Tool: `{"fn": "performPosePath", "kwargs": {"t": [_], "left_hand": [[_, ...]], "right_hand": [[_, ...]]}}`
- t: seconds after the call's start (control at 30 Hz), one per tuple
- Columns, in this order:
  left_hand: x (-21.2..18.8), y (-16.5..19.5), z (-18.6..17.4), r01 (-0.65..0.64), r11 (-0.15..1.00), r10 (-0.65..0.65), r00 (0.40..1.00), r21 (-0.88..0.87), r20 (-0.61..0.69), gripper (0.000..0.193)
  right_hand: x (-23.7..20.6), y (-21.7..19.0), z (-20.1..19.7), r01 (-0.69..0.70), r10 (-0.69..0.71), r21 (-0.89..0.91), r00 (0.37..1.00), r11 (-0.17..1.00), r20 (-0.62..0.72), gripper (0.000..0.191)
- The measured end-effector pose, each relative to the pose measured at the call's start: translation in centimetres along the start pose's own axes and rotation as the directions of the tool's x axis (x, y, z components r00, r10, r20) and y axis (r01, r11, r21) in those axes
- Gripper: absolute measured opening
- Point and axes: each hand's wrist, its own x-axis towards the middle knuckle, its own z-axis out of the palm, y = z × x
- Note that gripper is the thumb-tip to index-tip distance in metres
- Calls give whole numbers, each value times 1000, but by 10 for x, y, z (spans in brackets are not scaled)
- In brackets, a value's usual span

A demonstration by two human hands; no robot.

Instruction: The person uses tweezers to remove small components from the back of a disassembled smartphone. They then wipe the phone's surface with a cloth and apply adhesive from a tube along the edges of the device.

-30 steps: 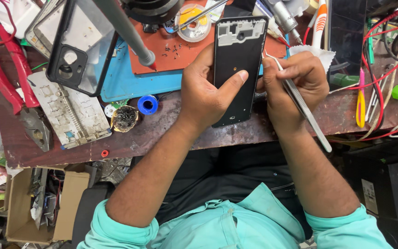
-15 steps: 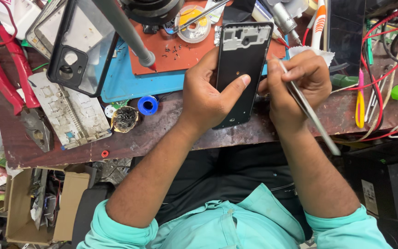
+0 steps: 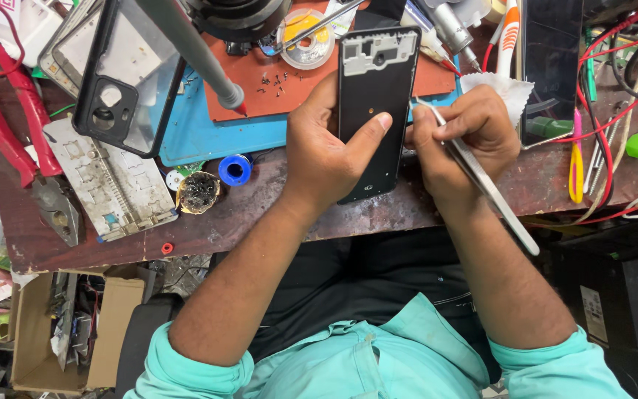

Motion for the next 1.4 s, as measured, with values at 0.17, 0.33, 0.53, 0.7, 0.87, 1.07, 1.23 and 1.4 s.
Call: {"fn": "performPosePath", "kwargs": {"t": [0.17, 0.33, 0.53, 0.7, 0.87, 1.07, 1.23, 1.4], "left_hand": [[-1, 0, 0, -49, 999, 48, 998, 14, 41, 37], [-2, 2, 0, -62, 997, 61, 998, 51, 22, 37], [-1, 2, -1, -79, 992, 79, 997, 97, 8, 35], [-1, 0, 0, -103, 991, 101, 995, 86, 25, 35], [-2, 1, 0, -113, 987, 114, 993, 114, 2, 36], [-1, 3, -1, -47, 994, 45, 999, 97, 21, 39], [-2, 3, 1, -44, 996, 38, 996, 73, 75, 41], [-3, 3, 1, -26, 998, 19, 993, 56, 116, 46]], "right_hand": [[1, -1, -1, -11, 11, 25, 999, 1000, 33, 34], [0, 2, 0, -8, 8, 32, 1000, 999, 5, 32], [0, 2, -1, 43, -42, -17, 996, 999, 77, 33], [0, 4, 1, -65, 68, 98, 997, 993, -26, 30], [-2, 6, -2, 56, -55, -14, 996, 998, 75, 34], [-3, 6, 3, -21, 20, 62, 1000, 998, 20, 31], [0, 6, 5, -39, 46, 126, 997, 991, -55, 28], [2, 8, 0, -19, 38, 182, 994, 983, -99, 28]]}}
